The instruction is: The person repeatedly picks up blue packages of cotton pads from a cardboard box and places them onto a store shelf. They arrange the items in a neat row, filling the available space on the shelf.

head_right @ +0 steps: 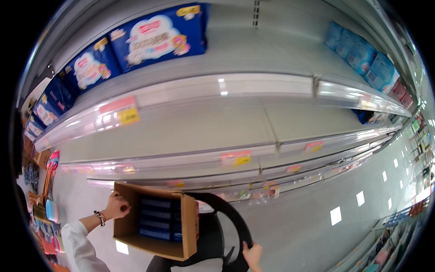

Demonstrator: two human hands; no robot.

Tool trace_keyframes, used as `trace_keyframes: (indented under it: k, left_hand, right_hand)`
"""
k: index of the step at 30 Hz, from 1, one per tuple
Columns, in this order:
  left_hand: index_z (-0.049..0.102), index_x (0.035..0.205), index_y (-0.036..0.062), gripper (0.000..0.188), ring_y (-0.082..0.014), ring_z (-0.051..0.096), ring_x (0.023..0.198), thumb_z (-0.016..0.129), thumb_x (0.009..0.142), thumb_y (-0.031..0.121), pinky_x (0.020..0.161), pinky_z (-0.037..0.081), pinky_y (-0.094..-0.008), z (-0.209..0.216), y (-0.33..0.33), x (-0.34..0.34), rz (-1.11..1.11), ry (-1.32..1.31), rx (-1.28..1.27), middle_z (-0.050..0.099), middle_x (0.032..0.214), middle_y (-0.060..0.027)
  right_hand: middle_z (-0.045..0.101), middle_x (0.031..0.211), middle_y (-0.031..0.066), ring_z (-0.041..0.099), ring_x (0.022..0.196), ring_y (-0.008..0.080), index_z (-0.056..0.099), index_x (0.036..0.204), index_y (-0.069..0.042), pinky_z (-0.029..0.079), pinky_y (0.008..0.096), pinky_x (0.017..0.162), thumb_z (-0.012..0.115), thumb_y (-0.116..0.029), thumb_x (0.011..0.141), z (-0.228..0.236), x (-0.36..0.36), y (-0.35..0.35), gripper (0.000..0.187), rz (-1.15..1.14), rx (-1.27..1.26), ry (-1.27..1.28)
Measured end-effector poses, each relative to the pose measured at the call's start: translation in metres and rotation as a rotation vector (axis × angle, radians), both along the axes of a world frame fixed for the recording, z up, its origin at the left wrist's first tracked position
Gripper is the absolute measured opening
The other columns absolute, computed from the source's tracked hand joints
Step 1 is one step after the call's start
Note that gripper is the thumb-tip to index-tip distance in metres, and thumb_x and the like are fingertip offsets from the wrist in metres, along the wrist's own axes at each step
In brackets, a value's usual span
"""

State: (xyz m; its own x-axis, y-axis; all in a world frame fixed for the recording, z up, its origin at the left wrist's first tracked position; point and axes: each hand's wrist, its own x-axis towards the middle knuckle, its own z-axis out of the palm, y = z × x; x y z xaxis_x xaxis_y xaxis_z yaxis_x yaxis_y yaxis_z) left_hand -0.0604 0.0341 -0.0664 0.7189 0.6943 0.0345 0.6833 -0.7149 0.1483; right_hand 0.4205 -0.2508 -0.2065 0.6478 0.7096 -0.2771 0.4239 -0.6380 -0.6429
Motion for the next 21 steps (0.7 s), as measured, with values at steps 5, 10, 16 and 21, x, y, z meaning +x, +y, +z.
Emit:
trace_keyframes:
  k: [5,10,16,21]
  left_hand:
    - [0.056,0.054,0.0143,0.019,-0.0211,0.055,0.056,0.067,0.07,0.019,0.074,0.04,-0.0353,0.002,-0.007,0.006,-0.012,-0.066,0.009,0.056,0.054,-0.0032]
    - [0.065,0.068,0.0109,0.023,-0.026,0.061,0.064,0.062,0.082,0.029,0.07,0.045,-0.0386,0.022,-0.048,0.03,0.136,0.076,-0.058,0.062,0.063,-0.0079]
    - [0.068,0.082,0.005,0.044,-0.0328,0.065,0.075,0.062,0.082,0.048,0.068,0.049,-0.0388,0.052,-0.197,0.172,0.339,-0.138,-0.629,0.066,0.073,-0.0156]
    - [0.06,0.064,0.004,0.022,-0.0278,0.06,0.063,0.069,0.073,0.022,0.07,0.044,-0.0383,-0.007,-0.236,0.236,0.616,-0.119,-0.042,0.059,0.061,-0.0131]
  right_hand:
    - [0.063,0.072,0.0281,0.063,0.075,0.0444,0.067,0.083,0.006,0.05,0.0454,0.062,0.071,-0.021,0.076,0.002,0.006,0.002,0.029,0.018,0.044,-0.017]
    - [0.063,0.074,0.03,0.063,0.077,0.0456,0.066,0.082,0.009,0.05,0.0461,0.064,0.072,-0.022,0.077,-0.002,0.003,0.005,0.033,0.034,0.074,-0.02]
    - [0.066,0.08,0.0261,0.065,0.079,0.0436,0.068,0.078,0.004,0.052,0.0484,0.072,0.066,-0.048,0.079,0.011,0.018,0.009,0.052,0.324,-0.329,-0.218]
    - [0.067,0.067,0.0184,0.067,0.077,0.0371,0.068,0.073,0.001,0.052,0.045,0.073,0.063,-0.049,0.082,0.033,0.033,0.021,0.051,0.509,-0.48,-0.061]
